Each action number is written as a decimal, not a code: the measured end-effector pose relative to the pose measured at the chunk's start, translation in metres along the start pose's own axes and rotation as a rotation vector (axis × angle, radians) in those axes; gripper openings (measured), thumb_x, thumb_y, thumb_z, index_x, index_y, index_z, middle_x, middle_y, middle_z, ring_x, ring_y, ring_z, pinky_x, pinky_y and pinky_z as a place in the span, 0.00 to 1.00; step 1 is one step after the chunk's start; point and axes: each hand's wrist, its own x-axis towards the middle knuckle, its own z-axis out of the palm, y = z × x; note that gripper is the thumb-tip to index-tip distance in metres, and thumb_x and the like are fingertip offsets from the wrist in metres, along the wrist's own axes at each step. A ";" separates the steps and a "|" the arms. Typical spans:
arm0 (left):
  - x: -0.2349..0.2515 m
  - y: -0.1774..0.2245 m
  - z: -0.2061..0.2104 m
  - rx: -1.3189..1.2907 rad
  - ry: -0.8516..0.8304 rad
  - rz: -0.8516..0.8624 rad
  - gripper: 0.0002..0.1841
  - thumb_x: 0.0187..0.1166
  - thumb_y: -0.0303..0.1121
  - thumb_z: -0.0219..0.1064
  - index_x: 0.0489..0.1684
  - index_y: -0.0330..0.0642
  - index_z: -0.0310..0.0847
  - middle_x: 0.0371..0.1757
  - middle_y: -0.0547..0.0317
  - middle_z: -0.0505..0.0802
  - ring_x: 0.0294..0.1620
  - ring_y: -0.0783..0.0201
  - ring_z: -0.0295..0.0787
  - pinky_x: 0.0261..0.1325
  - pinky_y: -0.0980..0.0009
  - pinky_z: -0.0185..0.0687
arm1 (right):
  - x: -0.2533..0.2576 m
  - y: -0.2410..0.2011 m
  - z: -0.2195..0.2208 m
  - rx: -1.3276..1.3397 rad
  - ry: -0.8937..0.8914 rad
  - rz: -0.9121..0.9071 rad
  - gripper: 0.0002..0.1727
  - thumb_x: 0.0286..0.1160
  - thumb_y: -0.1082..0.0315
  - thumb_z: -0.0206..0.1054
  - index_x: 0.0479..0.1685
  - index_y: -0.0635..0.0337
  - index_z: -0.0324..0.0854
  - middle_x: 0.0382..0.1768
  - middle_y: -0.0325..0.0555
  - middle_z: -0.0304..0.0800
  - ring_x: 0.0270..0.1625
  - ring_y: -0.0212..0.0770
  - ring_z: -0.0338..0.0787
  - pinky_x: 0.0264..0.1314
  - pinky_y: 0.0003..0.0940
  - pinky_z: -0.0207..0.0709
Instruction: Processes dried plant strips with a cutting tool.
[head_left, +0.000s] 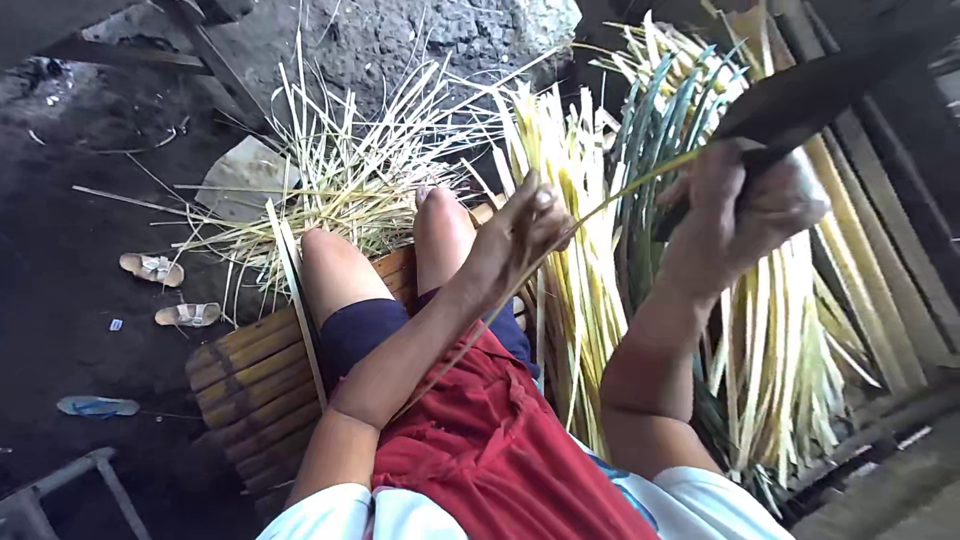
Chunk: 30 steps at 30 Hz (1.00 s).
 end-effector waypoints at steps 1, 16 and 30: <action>-0.002 0.001 0.002 -0.005 0.068 0.052 0.28 0.95 0.45 0.35 0.19 0.58 0.72 0.15 0.75 0.76 0.20 0.76 0.75 0.34 0.78 0.76 | -0.003 -0.006 0.003 0.084 -0.085 0.050 0.10 0.88 0.61 0.60 0.45 0.57 0.79 0.28 0.32 0.82 0.26 0.22 0.82 0.28 0.21 0.79; -0.006 -0.002 -0.044 -0.002 0.087 0.123 0.27 0.94 0.49 0.33 0.31 0.57 0.78 0.24 0.71 0.87 0.31 0.74 0.85 0.41 0.75 0.83 | -0.009 -0.004 0.018 0.000 -0.171 -0.025 0.15 0.85 0.62 0.66 0.41 0.69 0.83 0.28 0.46 0.86 0.26 0.34 0.85 0.30 0.32 0.81; -0.004 0.038 -0.082 -0.161 0.638 0.348 0.24 0.95 0.47 0.31 0.31 0.55 0.71 0.19 0.71 0.81 0.25 0.72 0.83 0.37 0.74 0.82 | -0.021 -0.023 0.010 0.415 -0.445 0.065 0.17 0.85 0.48 0.63 0.29 0.44 0.84 0.23 0.24 0.84 0.23 0.20 0.82 0.24 0.20 0.78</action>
